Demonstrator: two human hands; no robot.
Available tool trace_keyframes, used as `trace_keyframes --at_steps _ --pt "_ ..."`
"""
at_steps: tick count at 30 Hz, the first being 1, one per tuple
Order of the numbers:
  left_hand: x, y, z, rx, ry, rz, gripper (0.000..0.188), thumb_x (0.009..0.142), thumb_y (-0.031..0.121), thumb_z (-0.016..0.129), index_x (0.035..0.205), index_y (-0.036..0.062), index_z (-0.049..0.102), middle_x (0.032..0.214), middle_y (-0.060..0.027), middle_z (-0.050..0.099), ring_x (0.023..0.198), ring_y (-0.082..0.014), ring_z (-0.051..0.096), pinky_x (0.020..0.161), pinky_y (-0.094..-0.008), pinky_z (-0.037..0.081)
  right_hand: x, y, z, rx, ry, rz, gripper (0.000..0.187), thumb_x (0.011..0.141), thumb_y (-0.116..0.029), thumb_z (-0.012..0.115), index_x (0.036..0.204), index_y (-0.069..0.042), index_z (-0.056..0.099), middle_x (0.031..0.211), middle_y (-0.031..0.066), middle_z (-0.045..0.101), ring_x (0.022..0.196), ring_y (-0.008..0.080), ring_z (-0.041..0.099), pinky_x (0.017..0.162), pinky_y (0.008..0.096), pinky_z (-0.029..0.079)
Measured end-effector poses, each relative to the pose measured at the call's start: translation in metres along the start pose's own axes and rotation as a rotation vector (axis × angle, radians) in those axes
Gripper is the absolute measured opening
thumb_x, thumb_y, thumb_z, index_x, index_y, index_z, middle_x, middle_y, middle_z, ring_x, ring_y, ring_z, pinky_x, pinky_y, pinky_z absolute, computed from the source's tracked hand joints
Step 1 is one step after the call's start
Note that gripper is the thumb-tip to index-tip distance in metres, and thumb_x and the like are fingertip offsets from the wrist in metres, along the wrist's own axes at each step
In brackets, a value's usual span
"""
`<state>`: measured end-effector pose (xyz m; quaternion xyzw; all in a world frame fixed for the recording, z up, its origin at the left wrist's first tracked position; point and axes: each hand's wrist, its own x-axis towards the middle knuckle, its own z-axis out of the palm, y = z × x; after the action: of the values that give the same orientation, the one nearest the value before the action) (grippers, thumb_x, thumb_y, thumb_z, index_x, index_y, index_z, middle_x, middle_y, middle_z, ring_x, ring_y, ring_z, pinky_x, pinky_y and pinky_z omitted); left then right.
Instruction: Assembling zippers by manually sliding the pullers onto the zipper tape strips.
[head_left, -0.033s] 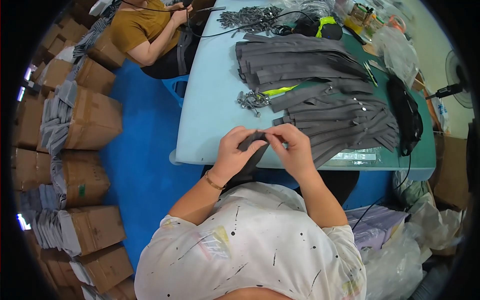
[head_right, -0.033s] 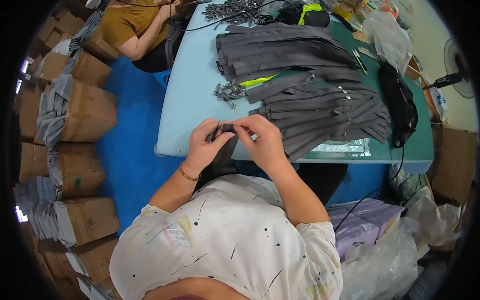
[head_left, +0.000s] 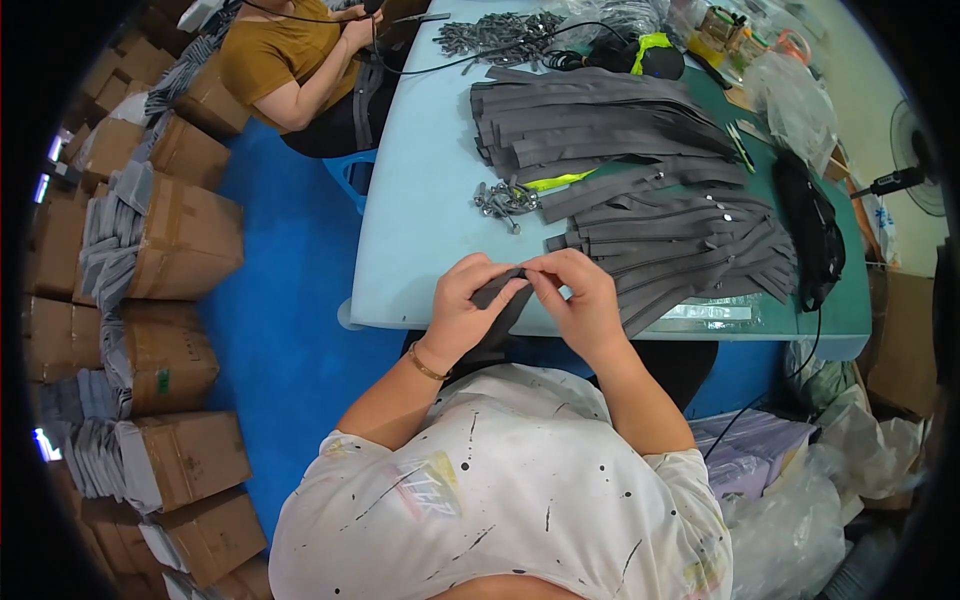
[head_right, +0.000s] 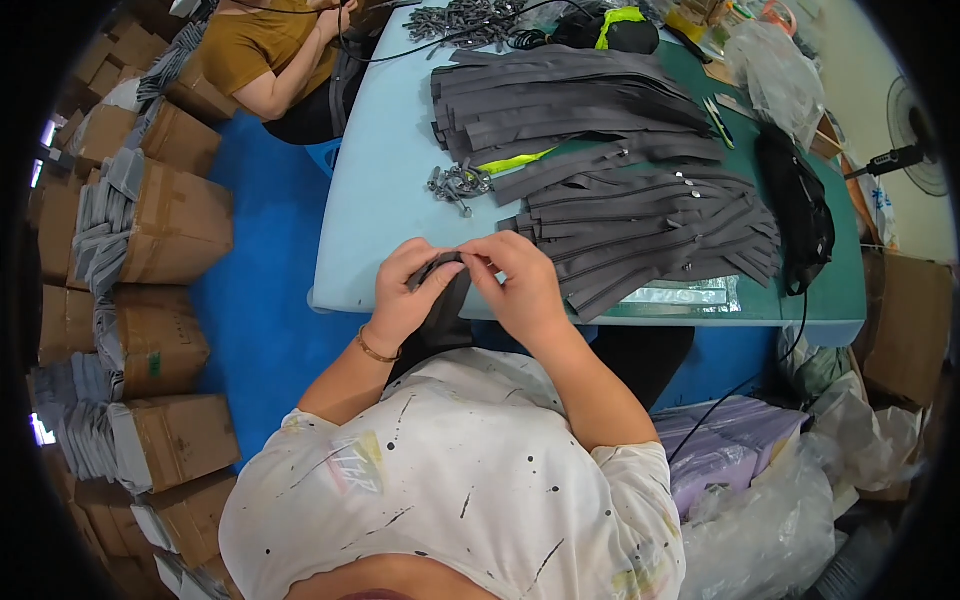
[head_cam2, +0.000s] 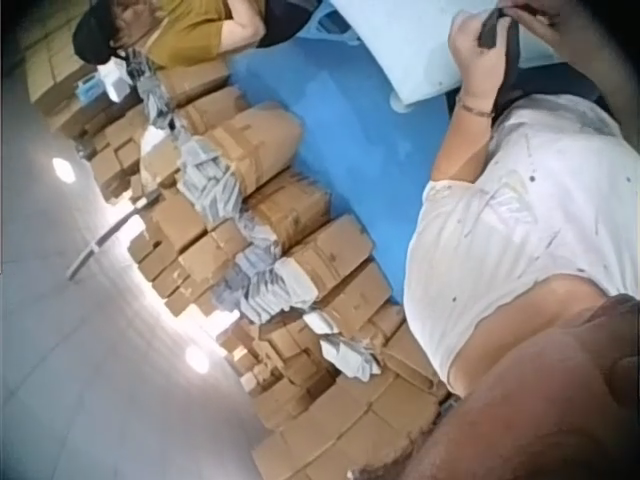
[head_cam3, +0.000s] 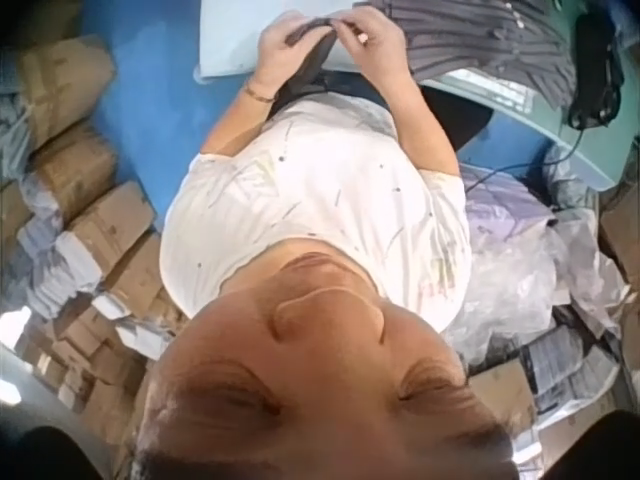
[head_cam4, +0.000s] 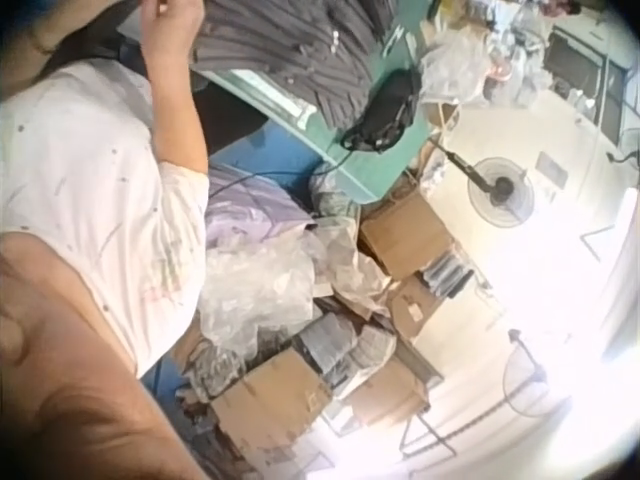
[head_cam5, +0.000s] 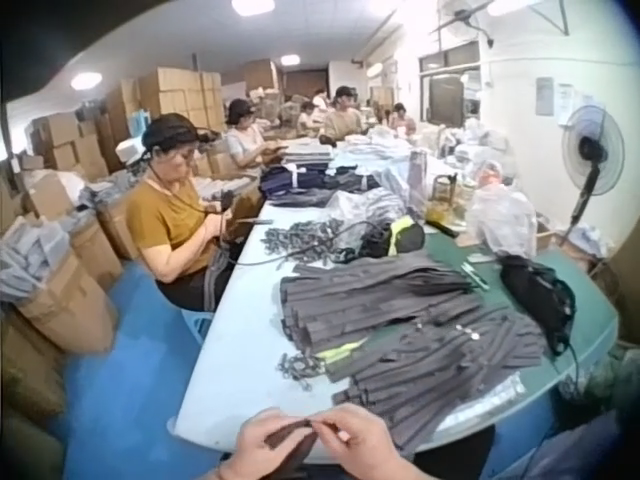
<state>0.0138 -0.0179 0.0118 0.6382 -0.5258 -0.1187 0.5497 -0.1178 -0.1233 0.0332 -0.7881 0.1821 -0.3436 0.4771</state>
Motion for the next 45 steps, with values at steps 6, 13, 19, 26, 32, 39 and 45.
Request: trace_keyframes --at_steps 6,13,19,26,32,39,45 --pt "-0.014 0.005 -0.009 0.373 0.069 0.397 0.035 0.065 0.005 0.068 0.1 0.0062 0.067 0.068 -0.0057 0.051 0.06 -0.021 0.048 0.054 -0.0298 0.04 -0.006 0.01 0.02 0.573 0.001 0.48 0.012 0.086 -0.009 0.06 0.094 -0.001 0.062 0.079 -0.0003 0.061 0.069 0.0064 0.054 0.061 0.0205 0.044" --pt "-0.012 0.013 -0.026 -0.535 0.04 -0.306 0.018 0.09 0.019 0.056 0.089 0.0018 0.06 0.083 -0.0041 0.063 0.066 -0.0086 0.056 0.052 -0.0188 0.037 0.009 0.021 0.022 -0.071 -0.184 0.237 0.013 0.084 -0.013 0.061 0.09 -0.001 0.064 0.079 0.0072 0.064 0.069 0.0137 0.058 0.062 0.0269 0.046" --pt "0.015 -0.004 -0.026 -0.584 0.113 -0.716 0.019 0.09 0.02 0.056 0.093 0.0014 0.059 0.078 -0.003 0.062 0.068 -0.0074 0.056 0.049 -0.0195 0.034 0.06 0.05 0.009 -0.624 -0.099 0.009 0.013 0.075 -0.013 0.065 0.086 -0.007 0.063 0.08 0.0087 0.062 0.077 0.0266 0.061 0.067 0.0365 0.048" --pt "0.016 -0.028 -0.019 -0.653 -0.046 -0.726 0.018 0.084 0.015 0.064 0.095 0.0008 0.06 0.083 -0.0045 0.064 0.067 -0.0075 0.056 0.052 -0.0184 0.037 0.059 0.055 0.017 -0.502 -0.206 0.08 0.016 0.073 -0.013 0.066 0.088 -0.007 0.062 0.082 0.0087 0.063 0.079 0.0259 0.062 0.068 0.0369 0.049" --pt "0.025 -0.033 -0.01 -0.592 -0.062 -0.711 0.019 0.08 0.014 0.069 0.091 0.0024 0.06 0.072 -0.0039 0.063 0.055 -0.0045 0.046 0.049 -0.0184 0.034 0.047 0.038 0.003 -0.17 -0.119 0.298 0.018 0.08 -0.012 0.064 0.095 -0.004 0.062 0.083 0.0095 0.064 0.074 0.0191 0.063 0.069 0.0287 0.049" --pt "0.033 -0.027 0.0 -0.603 -0.079 -0.687 0.017 0.08 0.014 0.069 0.089 0.0023 0.061 0.07 -0.0037 0.063 0.053 -0.0037 0.043 0.047 -0.0179 0.033 0.038 0.036 -0.002 0.108 -0.115 0.365 0.016 0.08 -0.001 0.065 0.096 -0.001 0.062 0.082 0.0014 0.063 0.076 0.0063 0.058 0.069 0.0198 0.047" --pt "0.031 -0.027 0.001 -0.62 -0.059 -0.687 0.017 0.079 0.016 0.07 0.085 0.0023 0.063 0.068 -0.0028 0.062 0.052 -0.004 0.043 0.047 -0.0182 0.033 0.031 0.042 -0.001 0.358 -0.102 0.398 0.018 0.079 0.001 0.067 0.096 -0.002 0.065 0.085 0.0021 0.063 0.078 0.0071 0.058 0.07 0.0196 0.047"
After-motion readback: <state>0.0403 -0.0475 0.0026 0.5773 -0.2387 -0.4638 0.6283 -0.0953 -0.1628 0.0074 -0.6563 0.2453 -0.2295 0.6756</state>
